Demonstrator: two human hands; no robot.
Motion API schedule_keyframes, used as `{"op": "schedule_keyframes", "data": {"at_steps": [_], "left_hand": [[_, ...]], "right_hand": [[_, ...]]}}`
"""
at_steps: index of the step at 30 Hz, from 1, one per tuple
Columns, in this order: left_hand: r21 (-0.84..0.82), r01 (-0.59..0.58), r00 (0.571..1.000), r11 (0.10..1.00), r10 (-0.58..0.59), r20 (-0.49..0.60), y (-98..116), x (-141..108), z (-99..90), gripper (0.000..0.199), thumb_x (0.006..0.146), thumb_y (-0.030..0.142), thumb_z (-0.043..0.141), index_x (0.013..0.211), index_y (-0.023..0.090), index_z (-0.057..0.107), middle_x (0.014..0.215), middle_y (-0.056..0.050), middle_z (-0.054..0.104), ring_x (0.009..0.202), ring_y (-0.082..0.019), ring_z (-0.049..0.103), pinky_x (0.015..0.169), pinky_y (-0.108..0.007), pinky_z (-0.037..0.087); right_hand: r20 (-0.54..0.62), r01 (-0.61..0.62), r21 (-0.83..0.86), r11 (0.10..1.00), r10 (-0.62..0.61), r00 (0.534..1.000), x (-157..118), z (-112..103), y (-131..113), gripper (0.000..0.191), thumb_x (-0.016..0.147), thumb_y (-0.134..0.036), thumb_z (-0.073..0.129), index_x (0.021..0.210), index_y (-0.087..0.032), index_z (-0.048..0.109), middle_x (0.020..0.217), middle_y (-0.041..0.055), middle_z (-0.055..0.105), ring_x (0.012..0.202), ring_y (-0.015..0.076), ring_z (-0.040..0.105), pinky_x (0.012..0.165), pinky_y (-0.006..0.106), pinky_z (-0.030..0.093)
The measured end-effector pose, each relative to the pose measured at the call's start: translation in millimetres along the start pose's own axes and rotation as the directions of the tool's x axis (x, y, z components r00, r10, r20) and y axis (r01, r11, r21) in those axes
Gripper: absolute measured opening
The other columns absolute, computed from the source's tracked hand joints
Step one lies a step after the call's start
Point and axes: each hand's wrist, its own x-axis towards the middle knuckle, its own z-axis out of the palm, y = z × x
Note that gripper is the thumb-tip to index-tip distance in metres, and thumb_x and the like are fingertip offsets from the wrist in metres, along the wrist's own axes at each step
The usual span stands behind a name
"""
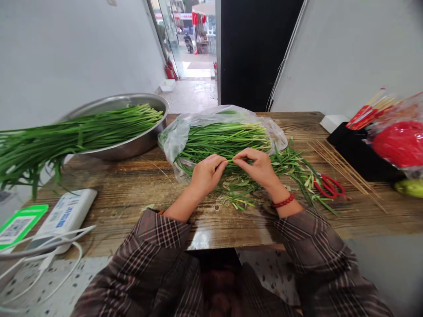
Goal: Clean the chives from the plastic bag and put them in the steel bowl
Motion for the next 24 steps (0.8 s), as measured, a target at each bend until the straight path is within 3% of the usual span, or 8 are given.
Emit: {"op": "schedule_keyframes", "data": {"at_steps": [6, 11, 13, 15, 18, 21, 24], "left_hand": [[-0.016, 0.011, 1.000, 1.000, -0.011, -0.006, 3, -2, 2.9, 0.028, 0.096, 0.033, 0.046, 0.084, 0.019, 0.067, 0.078, -0.004, 0.066, 0.072, -0.015, 0.058, 0.068, -0.026, 0.041], [-0.001, 0.025, 0.999, 1.000, -0.025, -0.036, 1, -1, 2.2, 0.030, 0.096, 0.034, 0.044, 0.081, 0.018, 0.065, 0.077, -0.004, 0.065, 0.073, -0.015, 0.058, 0.068, -0.027, 0.041], [0.000, 0.023, 0.999, 1.000, -0.023, -0.043, 0, -1, 1.5, 0.030, 0.096, 0.034, 0.044, 0.081, 0.018, 0.065, 0.078, -0.004, 0.065, 0.074, -0.016, 0.059, 0.069, -0.027, 0.041], [-0.002, 0.020, 0.999, 1.000, -0.020, -0.051, -1, 0, 0.9, 0.030, 0.096, 0.034, 0.044, 0.082, 0.018, 0.065, 0.079, -0.004, 0.065, 0.074, -0.016, 0.059, 0.069, -0.027, 0.041], [-0.006, 0.016, 0.998, 1.000, -0.017, -0.062, -1, 0, 0.9, 0.027, 0.096, 0.033, 0.045, 0.087, 0.018, 0.066, 0.080, -0.004, 0.065, 0.075, -0.016, 0.058, 0.069, -0.027, 0.041], [0.000, 0.014, 0.998, 1.000, -0.014, -0.068, 0, -1, 1.3, 0.023, 0.094, 0.031, 0.048, 0.093, 0.018, 0.067, 0.080, -0.004, 0.063, 0.074, -0.015, 0.057, 0.068, -0.027, 0.041], [0.024, 0.013, 0.998, 1.000, -0.012, -0.064, 2, -2, 1.6, 0.020, 0.093, 0.031, 0.052, 0.096, 0.018, 0.067, 0.079, -0.002, 0.061, 0.071, -0.014, 0.055, 0.066, -0.026, 0.040]], "right_hand": [[-0.136, -0.234, 0.323, 0.917, 0.290, 0.947, 2, 12, 8, 0.023, 0.076, -0.043, 0.068, 0.077, -0.020, 0.065, 0.070, -0.0007, 0.064, 0.065, 0.0123, 0.057, 0.066, 0.027, 0.048], [-0.308, -0.207, 0.410, 0.888, 0.349, 0.885, 7, -12, 13, 0.029, 0.081, -0.049, 0.061, 0.074, -0.021, 0.059, 0.066, -0.0015, 0.058, 0.059, 0.0108, 0.052, 0.060, 0.026, 0.046], [-0.245, -0.194, 0.357, 0.914, 0.292, 0.925, 7, -26, 9, 0.037, 0.086, -0.052, 0.055, 0.065, -0.021, 0.057, 0.061, -0.0012, 0.056, 0.056, 0.0108, 0.049, 0.059, 0.026, 0.044], [-0.061, -0.173, 0.239, 0.955, 0.193, 0.979, 6, -35, 4, 0.041, 0.086, -0.051, 0.055, 0.059, -0.020, 0.056, 0.062, 0.0005, 0.057, 0.060, 0.0118, 0.051, 0.063, 0.027, 0.044], [0.158, -0.138, 0.155, 0.978, 0.113, 0.981, 4, -40, 1, 0.023, 0.076, -0.040, 0.070, 0.073, -0.020, 0.062, 0.078, 0.0011, 0.062, 0.071, 0.0124, 0.056, 0.067, 0.027, 0.046], [0.101, -0.193, 0.201, 0.960, 0.176, 0.979, 5, -35, 4, 0.027, 0.072, -0.034, 0.074, 0.089, -0.021, 0.060, 0.079, -0.0019, 0.060, 0.065, 0.0096, 0.052, 0.060, 0.024, 0.042], [0.036, -0.189, 0.199, 0.962, 0.185, 0.982, 5, -27, 7, 0.021, 0.077, -0.037, 0.068, 0.086, -0.019, 0.062, 0.077, -0.0009, 0.061, 0.065, 0.0101, 0.052, 0.060, 0.024, 0.041]]}}
